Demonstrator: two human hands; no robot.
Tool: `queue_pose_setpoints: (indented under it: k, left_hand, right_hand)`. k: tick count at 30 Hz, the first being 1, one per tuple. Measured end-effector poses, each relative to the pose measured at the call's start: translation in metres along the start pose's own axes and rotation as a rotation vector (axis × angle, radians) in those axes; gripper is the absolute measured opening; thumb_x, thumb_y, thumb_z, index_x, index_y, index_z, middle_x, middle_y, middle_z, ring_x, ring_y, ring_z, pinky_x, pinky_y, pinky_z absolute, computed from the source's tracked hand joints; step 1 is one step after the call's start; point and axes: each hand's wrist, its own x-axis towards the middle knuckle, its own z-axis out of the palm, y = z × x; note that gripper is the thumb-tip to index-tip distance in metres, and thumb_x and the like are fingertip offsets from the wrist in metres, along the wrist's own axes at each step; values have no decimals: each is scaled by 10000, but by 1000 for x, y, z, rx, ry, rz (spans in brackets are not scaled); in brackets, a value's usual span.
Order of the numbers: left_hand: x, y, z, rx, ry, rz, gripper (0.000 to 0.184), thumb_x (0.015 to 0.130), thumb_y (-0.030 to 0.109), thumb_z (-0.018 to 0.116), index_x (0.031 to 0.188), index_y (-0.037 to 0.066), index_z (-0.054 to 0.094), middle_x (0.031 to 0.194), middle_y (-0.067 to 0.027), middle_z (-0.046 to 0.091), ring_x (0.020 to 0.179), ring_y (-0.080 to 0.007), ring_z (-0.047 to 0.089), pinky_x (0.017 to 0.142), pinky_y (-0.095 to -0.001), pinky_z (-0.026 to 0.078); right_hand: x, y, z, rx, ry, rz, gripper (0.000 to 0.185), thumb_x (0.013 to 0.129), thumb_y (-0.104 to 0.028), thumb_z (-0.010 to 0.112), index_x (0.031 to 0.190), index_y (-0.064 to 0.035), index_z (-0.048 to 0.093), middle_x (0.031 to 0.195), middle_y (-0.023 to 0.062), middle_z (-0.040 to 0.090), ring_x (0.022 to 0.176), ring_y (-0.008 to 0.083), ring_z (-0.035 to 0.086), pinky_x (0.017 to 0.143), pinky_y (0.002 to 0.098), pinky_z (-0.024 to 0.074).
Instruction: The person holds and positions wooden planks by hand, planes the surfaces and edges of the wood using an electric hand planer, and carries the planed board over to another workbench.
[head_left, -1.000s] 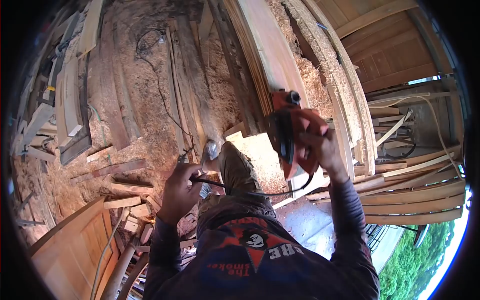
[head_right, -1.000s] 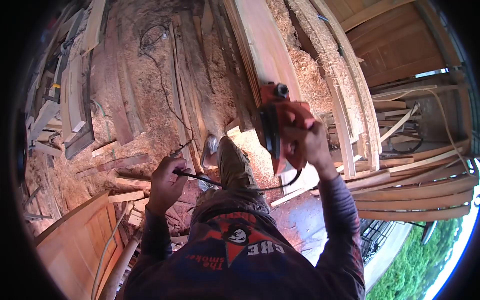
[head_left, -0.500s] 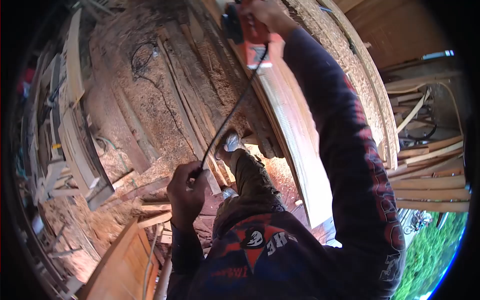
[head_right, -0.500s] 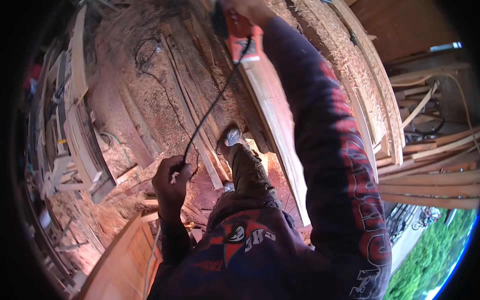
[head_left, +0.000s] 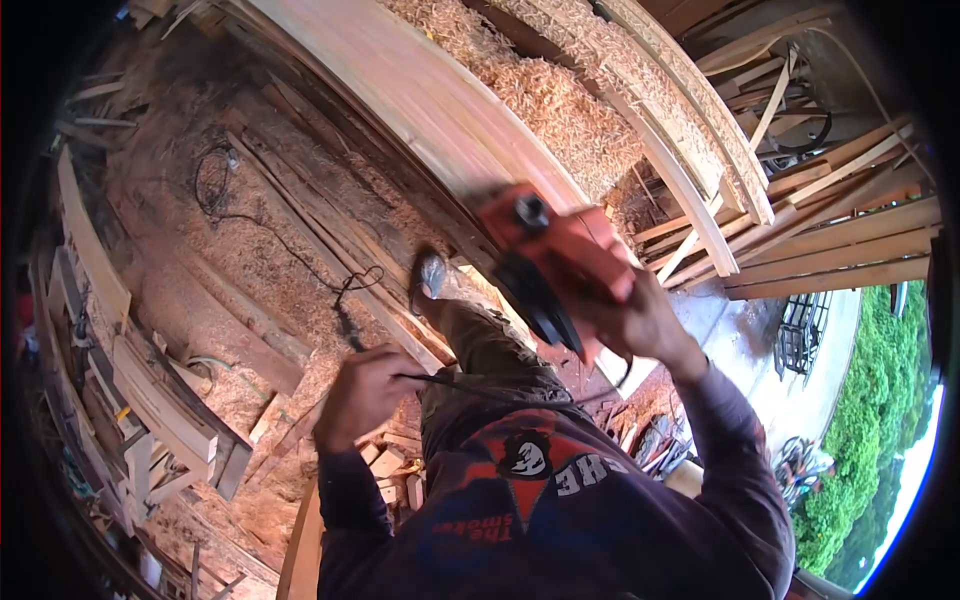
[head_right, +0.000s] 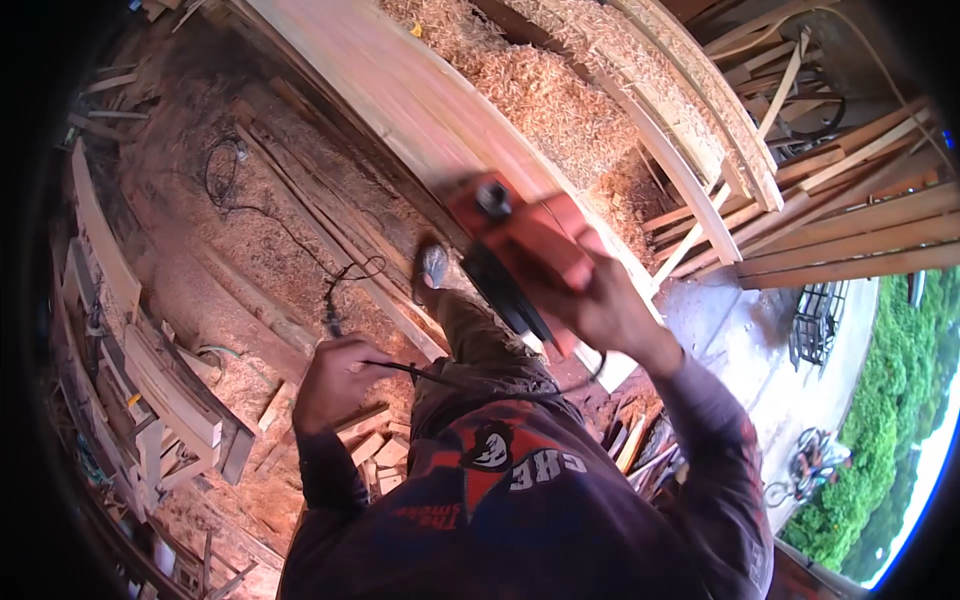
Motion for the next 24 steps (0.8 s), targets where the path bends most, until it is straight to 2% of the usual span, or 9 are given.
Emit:
queue_pose_setpoints:
  k: [1,4,8,12,16,19,21,23,24]
  left_hand:
    - [2,-2,25,-32,-89,92,117,777,-4,789,872,-23,722,837,-133,697,767,-276,702,696,-360,551]
    - [4,-10,97,-115,-316,210,116,808,50,773,901,3,723,874,-124,699,775,-305,701,715,-390,558]
    - [2,-4,120,-176,-384,204,117,853,73,721,961,35,695,936,-127,678,844,-362,683,758,-438,538]
    - [1,-10,78,-132,-281,185,119,841,77,736,937,11,711,894,-135,682,846,-348,688,762,-424,543]
    - [3,-26,20,-48,-89,96,158,807,66,774,940,-6,723,871,-137,703,796,-323,702,710,-396,555]
    - [14,-27,-19,-56,49,-28,130,771,-24,794,873,-43,715,870,-143,726,768,-242,712,691,-321,546]
    - [29,-33,-41,-66,85,-57,129,765,-33,794,864,-47,713,861,-141,723,770,-231,709,696,-313,541]
    - [43,-51,-64,-6,217,-115,150,778,-56,768,919,-39,719,852,-152,720,789,-254,717,719,-349,548]
    - [51,-54,-76,-35,272,-171,164,776,-67,772,929,-48,714,859,-140,721,802,-213,705,730,-321,537]
  right_hand:
    - [-44,-6,-2,178,32,354,370,829,-141,740,1177,-27,683,940,80,689,839,187,648,736,347,534]
    - [-151,-8,-2,146,96,668,449,812,-138,761,1225,12,668,825,46,664,726,108,609,664,308,499]
    - [-197,4,10,135,222,692,304,801,-147,756,1042,19,674,734,23,631,640,103,590,584,299,469]
    - [-125,9,-5,246,187,659,246,812,-133,758,993,5,665,728,21,629,618,106,596,559,296,471]
    - [-5,9,-20,263,74,466,241,845,-99,739,1061,2,711,678,31,612,527,90,592,475,269,459]
    - [110,32,-26,-436,-7,-659,73,861,-92,707,917,-47,718,653,8,607,530,109,620,478,288,482]
    - [182,-10,-22,202,-83,266,80,846,-154,718,889,-88,731,719,52,663,658,190,681,581,344,543]
    - [267,-18,-15,23,-64,77,231,835,-259,710,869,-30,719,727,62,691,671,174,683,643,324,543]
    - [304,-37,-12,126,-22,138,254,835,-293,713,874,-44,733,746,91,699,675,183,685,654,341,544]
